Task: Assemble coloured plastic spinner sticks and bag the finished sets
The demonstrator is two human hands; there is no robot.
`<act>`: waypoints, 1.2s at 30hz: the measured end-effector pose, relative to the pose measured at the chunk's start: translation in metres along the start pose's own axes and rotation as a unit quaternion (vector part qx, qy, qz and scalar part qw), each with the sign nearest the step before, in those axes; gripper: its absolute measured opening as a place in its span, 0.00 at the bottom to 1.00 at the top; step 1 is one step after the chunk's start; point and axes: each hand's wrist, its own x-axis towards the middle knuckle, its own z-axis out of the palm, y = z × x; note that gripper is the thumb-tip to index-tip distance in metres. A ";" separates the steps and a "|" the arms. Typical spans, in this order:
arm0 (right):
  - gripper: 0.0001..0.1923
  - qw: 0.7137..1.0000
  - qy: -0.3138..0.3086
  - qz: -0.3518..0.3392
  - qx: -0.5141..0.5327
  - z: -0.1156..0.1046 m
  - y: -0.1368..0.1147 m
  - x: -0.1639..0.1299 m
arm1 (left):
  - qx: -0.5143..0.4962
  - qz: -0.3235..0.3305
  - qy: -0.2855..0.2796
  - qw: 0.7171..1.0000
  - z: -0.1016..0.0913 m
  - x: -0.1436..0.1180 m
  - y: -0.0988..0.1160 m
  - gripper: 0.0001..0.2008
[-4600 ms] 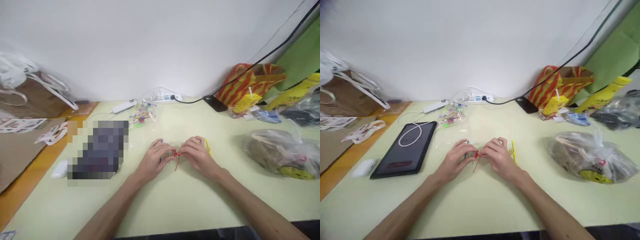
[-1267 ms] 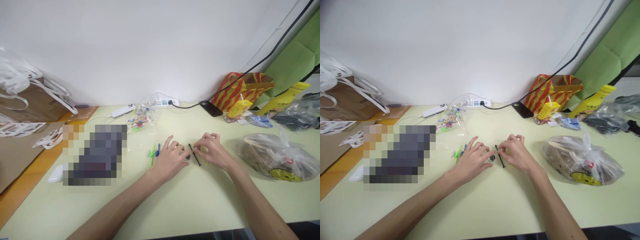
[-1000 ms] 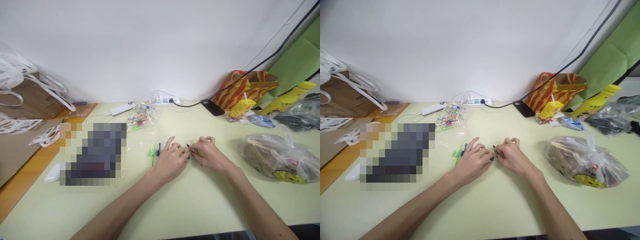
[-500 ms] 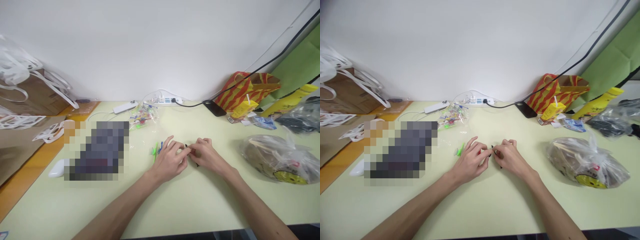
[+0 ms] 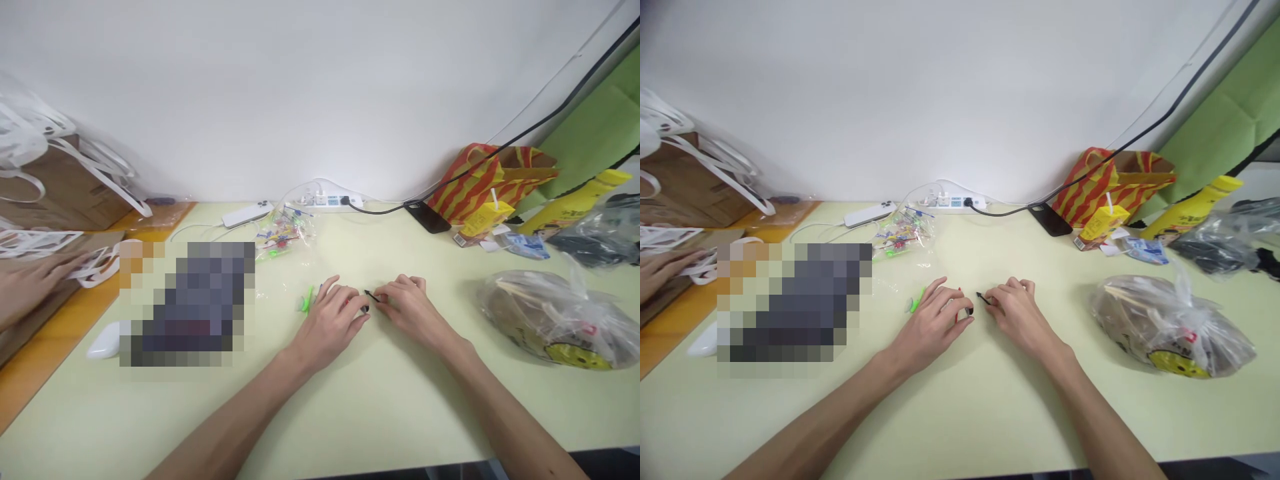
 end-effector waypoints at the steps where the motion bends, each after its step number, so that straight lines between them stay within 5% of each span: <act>1: 0.05 1.000 -0.001 0.004 0.009 0.001 0.000 0.000 | -0.015 -0.003 0.007 1.000 0.000 0.000 -0.001 0.06; 8: 0.04 0.980 0.071 0.051 0.179 -0.006 -0.003 -0.001 | -0.091 -0.017 0.042 0.995 -0.001 0.001 -0.001 0.07; 11: 0.07 0.942 0.100 0.064 0.314 -0.012 -0.006 -0.002 | -0.104 -0.003 0.054 0.993 -0.001 0.001 -0.001 0.07; 17: 0.09 0.860 0.047 0.070 0.503 -0.014 -0.005 -0.003 | -0.123 0.019 0.087 0.988 -0.002 0.002 0.003 0.12; 28: 0.07 0.799 -0.005 0.026 0.601 -0.008 -0.011 -0.003 | -0.126 0.036 0.119 0.984 -0.003 0.005 0.005 0.13; 36: 0.12 0.796 -0.020 0.024 0.605 -0.006 -0.017 -0.003 | -0.119 0.048 0.108 0.986 -0.006 0.005 0.006 0.10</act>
